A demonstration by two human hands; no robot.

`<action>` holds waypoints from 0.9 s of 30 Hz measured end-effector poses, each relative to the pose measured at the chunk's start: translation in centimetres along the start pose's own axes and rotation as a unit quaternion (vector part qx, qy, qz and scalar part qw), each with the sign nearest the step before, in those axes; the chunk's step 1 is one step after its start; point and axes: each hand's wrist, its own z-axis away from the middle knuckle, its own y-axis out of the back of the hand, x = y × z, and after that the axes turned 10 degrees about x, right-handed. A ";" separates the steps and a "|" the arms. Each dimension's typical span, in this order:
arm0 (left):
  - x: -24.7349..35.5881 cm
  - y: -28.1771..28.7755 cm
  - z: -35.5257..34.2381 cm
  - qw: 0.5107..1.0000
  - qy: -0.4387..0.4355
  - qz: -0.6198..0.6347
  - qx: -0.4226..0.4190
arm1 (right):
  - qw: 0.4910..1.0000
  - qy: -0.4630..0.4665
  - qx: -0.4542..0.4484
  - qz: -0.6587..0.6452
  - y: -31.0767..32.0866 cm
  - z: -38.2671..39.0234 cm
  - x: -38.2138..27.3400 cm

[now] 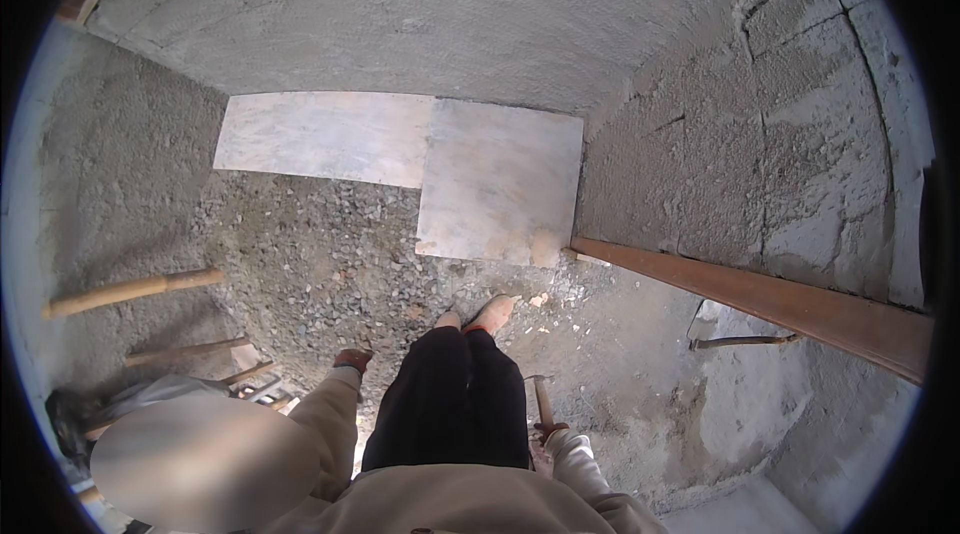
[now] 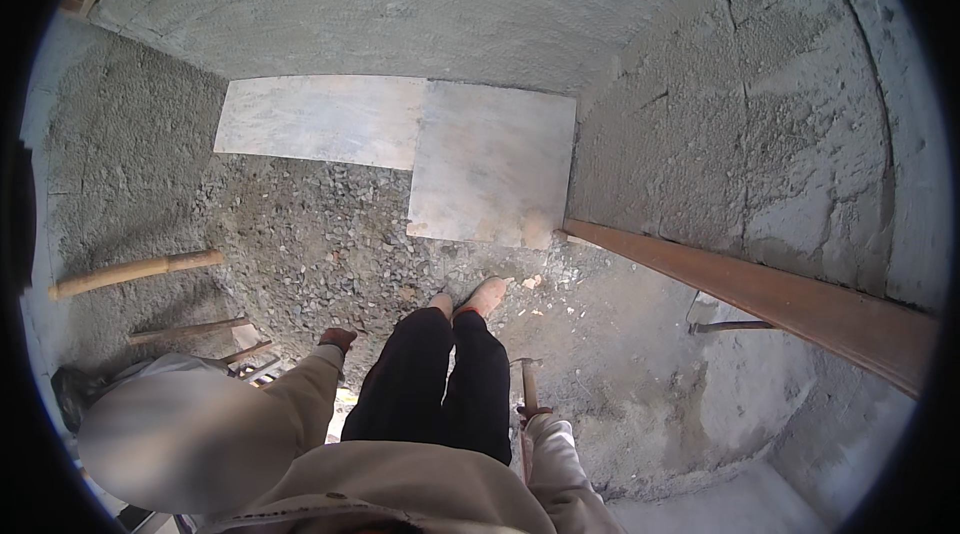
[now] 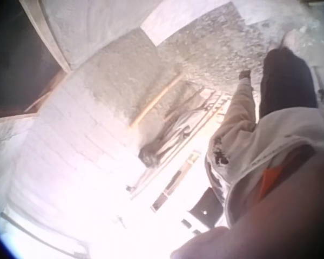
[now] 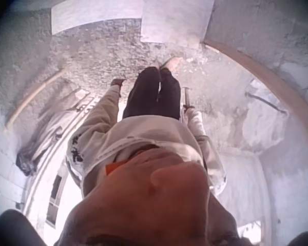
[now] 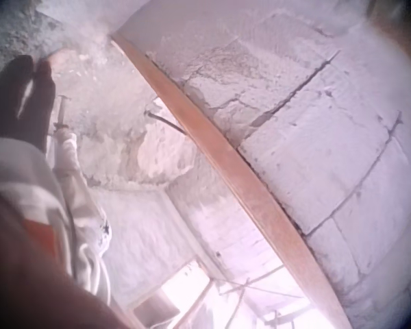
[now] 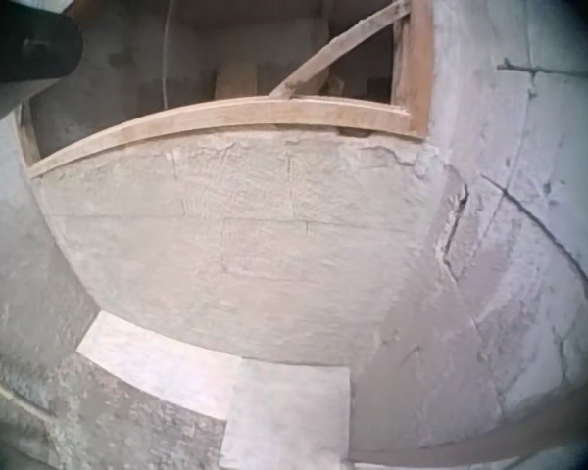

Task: The person places tile pieces onto a bed of gravel and debris, using a hammer and a chisel-like tool to trim the edges of the tiles to fit.

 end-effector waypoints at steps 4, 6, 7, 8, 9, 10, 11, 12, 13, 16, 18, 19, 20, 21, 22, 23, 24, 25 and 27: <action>2.9 0.0 -1.9 0.998 -0.030 -0.050 -0.016 | 1.000 0.008 0.021 0.015 1.9 -1.4 -1.3; 5.7 1.0 -2.3 0.987 0.042 0.151 0.038 | 0.999 -0.003 0.026 0.035 2.3 -2.0 -2.2; 7.3 1.9 -2.8 0.975 0.063 0.200 0.071 | 1.000 0.024 -0.009 0.001 2.5 -2.2 -2.5; 9.0 2.9 -3.6 0.960 0.079 0.250 0.096 | 0.999 0.027 -0.011 -0.016 2.5 -2.5 -3.5; 10.4 3.7 -3.6 0.943 0.085 0.304 0.108 | 0.999 0.014 0.024 -0.023 2.6 -2.5 -4.2; 11.5 4.4 -3.8 0.931 0.105 0.338 0.093 | 1.000 0.000 0.019 0.019 2.6 -2.5 -5.3; 12.7 5.1 -4.1 0.916 0.114 0.378 0.072 | 1.000 0.012 0.003 0.012 2.6 -2.4 -6.3; 13.6 5.6 -4.2 0.894 0.117 0.429 0.046 | 1.000 0.019 -0.001 0.007 2.6 -2.1 -7.4; 14.2 5.8 -4.1 0.897 0.122 0.421 0.051 | 1.000 0.016 0.020 0.008 2.6 -1.8 -8.4; 14.9 5.5 -3.6 0.879 0.110 0.462 0.036 | 0.999 0.033 0.004 0.017 2.7 -0.4 -11.2; 14.2 4.8 -3.0 0.906 0.114 0.404 0.053 | 0.998 0.059 -0.019 -0.011 2.8 0.7 -12.4; 13.6 4.5 -2.7 0.915 0.115 0.386 0.037 | 0.998 0.053 -0.013 -0.015 2.8 1.2 -12.9; 12.9 4.3 -2.5 0.928 0.121 0.351 0.041 | 0.997 0.060 -0.029 -0.047 2.8 1.7 -13.3; 12.1 4.3 -2.4 0.941 0.116 0.309 0.069 | 0.995 0.074 -0.055 -0.049 2.6 2.2 -13.7; 11.4 4.3 -2.3 0.952 0.111 0.272 0.087 | 0.993 0.088 -0.061 -0.050 2.5 2.6 -14.1; 10.6 4.6 -2.3 0.961 0.105 0.234 0.104 | 0.993 0.096 -0.039 -0.049 2.3 2.9 -14.5; 9.9 5.0 -2.4 0.960 0.109 0.225 0.127 | 0.990 0.068 -0.067 -0.101 2.1 3.2 -15.0; 9.3 5.6 -2.5 0.953 0.127 0.229 0.151 | 0.987 0.084 -0.077 -0.110 1.8 3.4 -15.5; 8.0 7.4 -2.9 0.948 0.173 0.230 0.134 | 0.992 0.070 -0.043 -0.101 1.1 3.4 -16.2</action>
